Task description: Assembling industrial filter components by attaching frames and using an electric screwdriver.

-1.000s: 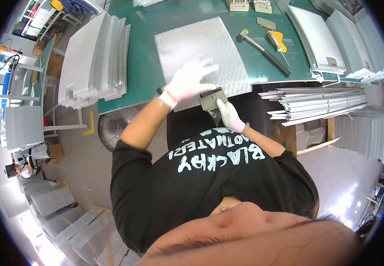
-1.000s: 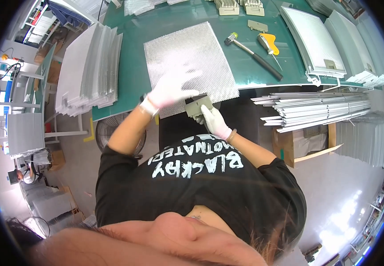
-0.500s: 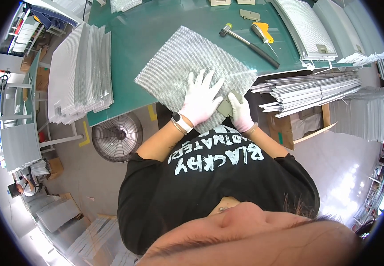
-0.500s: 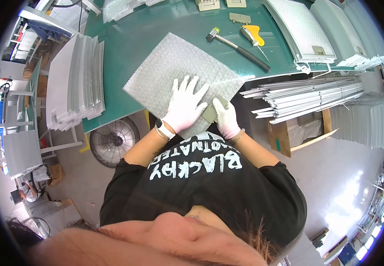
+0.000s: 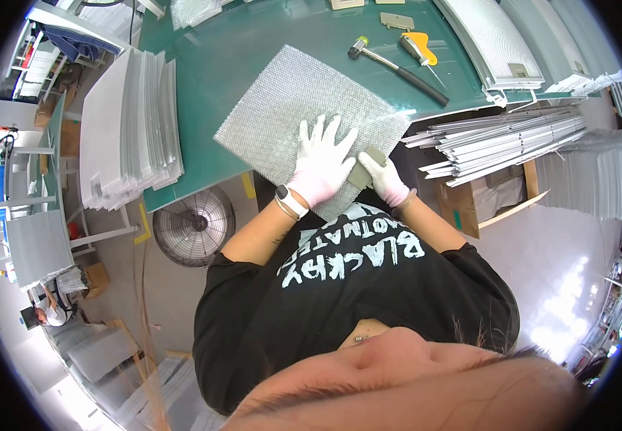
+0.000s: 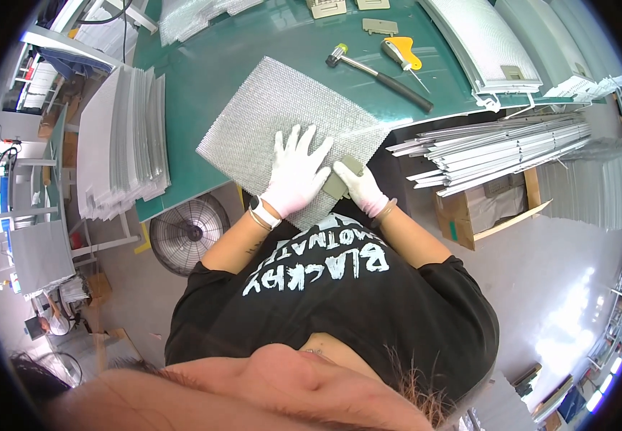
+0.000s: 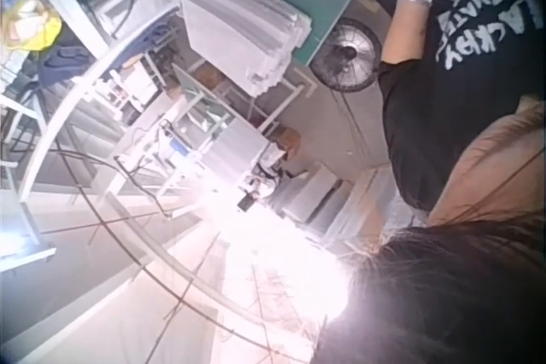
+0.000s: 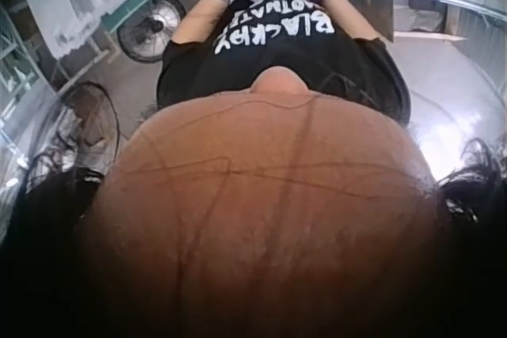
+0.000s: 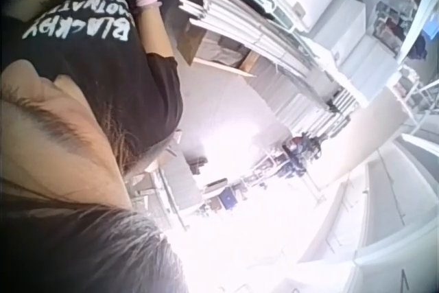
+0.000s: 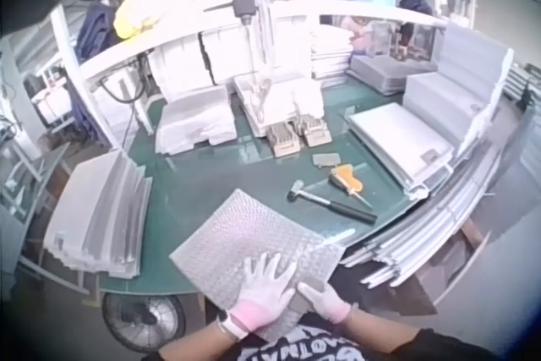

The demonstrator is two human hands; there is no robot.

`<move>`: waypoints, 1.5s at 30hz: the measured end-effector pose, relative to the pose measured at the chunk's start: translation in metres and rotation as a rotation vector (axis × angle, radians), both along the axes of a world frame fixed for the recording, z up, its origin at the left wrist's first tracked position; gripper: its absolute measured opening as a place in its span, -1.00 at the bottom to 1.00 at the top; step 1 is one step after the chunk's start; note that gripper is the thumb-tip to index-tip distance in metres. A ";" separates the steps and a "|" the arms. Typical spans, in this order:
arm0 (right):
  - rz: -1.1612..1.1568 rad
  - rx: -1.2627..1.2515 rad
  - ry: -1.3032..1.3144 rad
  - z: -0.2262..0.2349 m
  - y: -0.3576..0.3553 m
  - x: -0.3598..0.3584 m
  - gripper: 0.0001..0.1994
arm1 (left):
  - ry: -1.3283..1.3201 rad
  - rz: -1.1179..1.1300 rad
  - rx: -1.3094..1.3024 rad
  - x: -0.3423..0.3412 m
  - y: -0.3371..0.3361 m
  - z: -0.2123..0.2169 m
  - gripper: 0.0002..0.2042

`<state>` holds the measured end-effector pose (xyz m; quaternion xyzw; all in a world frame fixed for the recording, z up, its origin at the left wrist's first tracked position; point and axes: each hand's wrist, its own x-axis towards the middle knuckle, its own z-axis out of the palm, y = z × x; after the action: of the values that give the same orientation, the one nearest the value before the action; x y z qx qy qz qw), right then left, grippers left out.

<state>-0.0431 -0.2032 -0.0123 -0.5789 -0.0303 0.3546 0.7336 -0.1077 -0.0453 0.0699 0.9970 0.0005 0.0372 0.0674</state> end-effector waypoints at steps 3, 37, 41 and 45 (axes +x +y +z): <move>-0.042 0.049 0.012 0.003 0.003 -0.007 -0.84 | 0.002 -0.007 0.011 -0.001 0.002 0.000 -0.42; -0.067 0.033 -0.098 -0.014 0.004 -0.005 -0.78 | -0.028 -0.033 -0.090 -0.002 0.005 -0.001 -0.40; -0.158 0.123 0.025 -0.015 0.006 -0.007 -0.79 | -0.025 -0.032 -0.109 -0.002 0.004 0.000 -0.40; -0.384 0.219 0.170 -0.013 0.028 -0.017 -0.79 | -0.021 -0.031 -0.050 0.000 0.004 -0.001 -0.42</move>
<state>-0.0601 -0.1757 -0.0252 -0.4590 0.1041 0.2508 0.8459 -0.1074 -0.0418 0.0690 0.9945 -0.0147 0.0465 0.0929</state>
